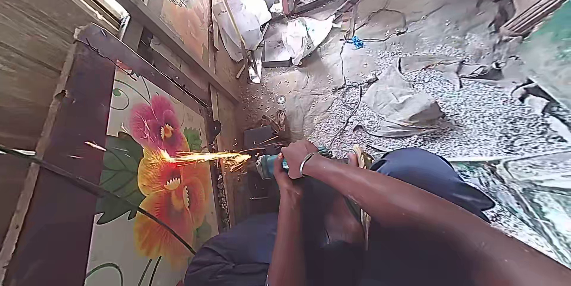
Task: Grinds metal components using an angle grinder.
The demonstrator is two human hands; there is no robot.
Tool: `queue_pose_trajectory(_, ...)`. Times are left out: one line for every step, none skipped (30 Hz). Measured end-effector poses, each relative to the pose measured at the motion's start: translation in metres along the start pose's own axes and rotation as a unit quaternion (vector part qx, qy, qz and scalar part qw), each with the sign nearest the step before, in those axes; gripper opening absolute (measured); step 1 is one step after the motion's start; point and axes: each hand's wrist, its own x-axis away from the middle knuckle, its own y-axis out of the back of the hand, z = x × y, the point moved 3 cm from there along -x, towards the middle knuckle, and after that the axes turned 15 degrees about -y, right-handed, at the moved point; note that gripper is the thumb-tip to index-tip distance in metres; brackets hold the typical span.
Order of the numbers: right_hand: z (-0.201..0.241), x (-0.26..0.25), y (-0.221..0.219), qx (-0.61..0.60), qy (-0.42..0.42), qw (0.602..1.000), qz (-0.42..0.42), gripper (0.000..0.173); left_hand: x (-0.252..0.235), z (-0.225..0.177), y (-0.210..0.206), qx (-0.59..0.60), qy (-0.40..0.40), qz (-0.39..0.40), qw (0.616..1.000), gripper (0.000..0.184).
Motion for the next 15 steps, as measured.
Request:
queue_pose_trajectory(0.0001, -0.0012, 0.0005, 0.001, 0.000, 1.000, 0.000, 0.056, -0.0008, 0.0001, -0.0001, -0.001, -0.002, -0.001, 1.000, 0.030)
queue_pose_trajectory(0.0003, -0.0022, 0.0007, 0.002, 0.000, 1.000, 0.000, 0.057, -0.0015, 0.0003, 0.0005, -0.003, -0.005, 0.000, 1.000, 0.029)
queue_pose_trajectory(0.0004, -0.0028, 0.0001, 0.006, 0.001, 1.000, -0.002, 0.058, -0.0012, 0.0005, 0.0012, -0.004, -0.005, 0.001, 1.000, 0.029)
queue_pose_trajectory(0.0005, -0.0027, -0.0002, 0.007, 0.002, 1.000, -0.006, 0.057, -0.0009, 0.0004, 0.0015, -0.006, -0.007, 0.001, 1.000, 0.029)
queue_pose_trajectory(0.0007, -0.0025, -0.0012, 0.007, 0.005, 1.000, -0.010, 0.057, -0.0001, 0.0002, 0.0017, -0.010, -0.012, 0.001, 1.000, 0.029)
queue_pose_trajectory(0.0010, -0.0026, -0.0028, 0.007, 0.007, 1.000, -0.014, 0.057, 0.0010, -0.0002, 0.0017, -0.014, -0.017, 0.001, 1.000, 0.030)
queue_pose_trajectory(0.0012, -0.0025, -0.0041, 0.006, 0.007, 1.000, -0.018, 0.058, 0.0015, -0.0005, 0.0019, -0.015, -0.020, 0.002, 1.000, 0.029)
queue_pose_trajectory(0.0017, -0.0017, -0.0047, 0.005, 0.006, 1.000, -0.019, 0.058, 0.0023, -0.0011, 0.0021, -0.014, -0.021, 0.005, 1.000, 0.029)
queue_pose_trajectory(0.0020, -0.0006, -0.0048, 0.003, 0.004, 1.000, -0.017, 0.058, 0.0029, -0.0015, 0.0026, -0.014, -0.020, 0.007, 1.000, 0.029)
queue_pose_trajectory(0.0022, 0.0002, -0.0045, 0.002, 0.002, 1.000, -0.014, 0.058, 0.0033, -0.0020, 0.0027, -0.016, -0.018, 0.007, 1.000, 0.029)
queue_pose_trajectory(0.0023, 0.0005, -0.0041, 0.002, 0.000, 1.000, -0.011, 0.059, 0.0034, -0.0027, 0.0024, -0.018, -0.016, 0.004, 1.000, 0.029)
queue_pose_trajectory(0.0021, 0.0004, -0.0037, 0.003, -0.002, 1.000, -0.010, 0.059, 0.0031, -0.0033, 0.0020, -0.021, -0.013, 0.003, 1.000, 0.029)
queue_pose_trajectory(0.0022, -0.0001, -0.0035, 0.004, -0.003, 1.000, -0.009, 0.058, 0.0027, -0.0041, 0.0018, -0.023, -0.010, 0.003, 1.000, 0.029)
queue_pose_trajectory(0.0025, -0.0003, -0.0035, 0.004, -0.003, 1.000, -0.009, 0.058, 0.0026, -0.0045, 0.0018, -0.023, -0.007, 0.003, 1.000, 0.029)
queue_pose_trajectory(0.0025, -0.0005, -0.0032, 0.005, -0.004, 1.000, -0.008, 0.059, 0.0023, -0.0043, 0.0018, -0.023, -0.006, 0.003, 1.000, 0.029)
